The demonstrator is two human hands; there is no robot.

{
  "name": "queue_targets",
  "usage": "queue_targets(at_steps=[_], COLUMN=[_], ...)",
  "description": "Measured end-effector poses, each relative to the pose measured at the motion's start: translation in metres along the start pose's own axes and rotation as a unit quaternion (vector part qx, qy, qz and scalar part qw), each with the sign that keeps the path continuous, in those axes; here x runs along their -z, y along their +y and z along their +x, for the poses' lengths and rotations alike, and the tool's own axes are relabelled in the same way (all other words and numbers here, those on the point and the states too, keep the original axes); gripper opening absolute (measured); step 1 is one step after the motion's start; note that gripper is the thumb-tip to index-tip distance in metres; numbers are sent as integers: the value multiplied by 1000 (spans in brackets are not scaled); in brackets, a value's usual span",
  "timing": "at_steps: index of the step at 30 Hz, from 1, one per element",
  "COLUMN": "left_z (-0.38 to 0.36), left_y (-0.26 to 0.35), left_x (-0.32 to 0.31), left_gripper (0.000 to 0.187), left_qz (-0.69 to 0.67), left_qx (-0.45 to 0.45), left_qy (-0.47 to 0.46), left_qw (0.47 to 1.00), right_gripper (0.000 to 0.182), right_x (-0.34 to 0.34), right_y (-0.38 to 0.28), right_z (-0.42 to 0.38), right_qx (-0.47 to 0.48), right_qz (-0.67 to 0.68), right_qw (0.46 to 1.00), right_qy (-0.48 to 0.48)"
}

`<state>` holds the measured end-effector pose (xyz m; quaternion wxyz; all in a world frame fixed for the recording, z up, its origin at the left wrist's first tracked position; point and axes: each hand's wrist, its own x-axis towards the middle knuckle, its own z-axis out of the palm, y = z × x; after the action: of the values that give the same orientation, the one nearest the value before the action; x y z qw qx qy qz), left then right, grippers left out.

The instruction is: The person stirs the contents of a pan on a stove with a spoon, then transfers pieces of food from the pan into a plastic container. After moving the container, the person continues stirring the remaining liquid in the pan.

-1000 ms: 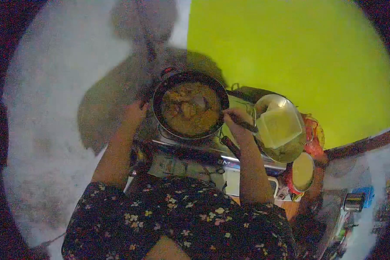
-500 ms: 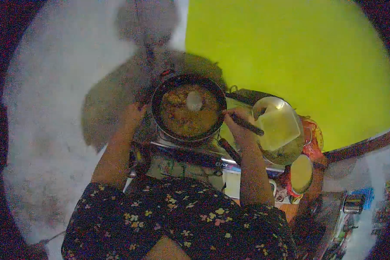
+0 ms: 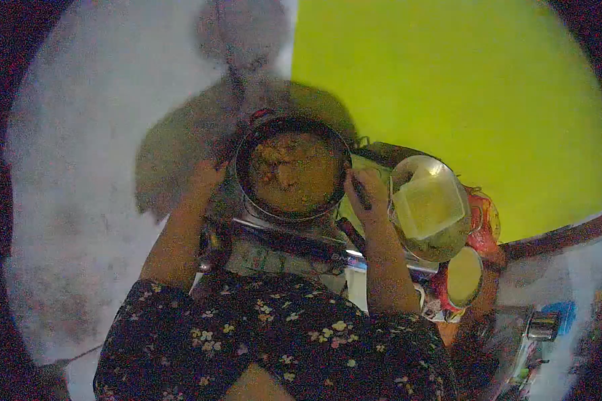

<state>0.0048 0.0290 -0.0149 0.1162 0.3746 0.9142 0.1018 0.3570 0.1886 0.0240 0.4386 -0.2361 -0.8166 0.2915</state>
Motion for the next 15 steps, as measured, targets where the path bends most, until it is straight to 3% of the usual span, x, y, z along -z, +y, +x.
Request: queue_targets(at_steps=[1, 3, 5, 8, 11, 15], left_z=[-16, -30, -36, -21, -26, -28], left_y=[16, 26, 26, 13, 18, 19], left_x=[23, 40, 42, 22, 27, 34], left_gripper=[47, 47, 49, 48, 49, 52], left_qz=[-19, -37, -33, -64, -31, -36], left_qx=[18, 36, 36, 12, -5, -11], left_qy=[-23, -37, -17, 12, 25, 2], left_qw=[999, 998, 999, 998, 999, 999], right_gripper=[13, 14, 17, 20, 24, 25], right_x=[-3, -9, -13, -7, 4, 4], right_y=[8, 30, 55, 65, 39, 35], right_z=[-3, -8, -14, -16, -9, -13], right_qx=[20, -31, -174, -251, -304, -271], right_qz=[-8, -9, 6, 23, 1, 65], right_qw=[1000, 999, 985, 967, 953, 958], right_qy=[9, 8, -10, 24, 6, 71])
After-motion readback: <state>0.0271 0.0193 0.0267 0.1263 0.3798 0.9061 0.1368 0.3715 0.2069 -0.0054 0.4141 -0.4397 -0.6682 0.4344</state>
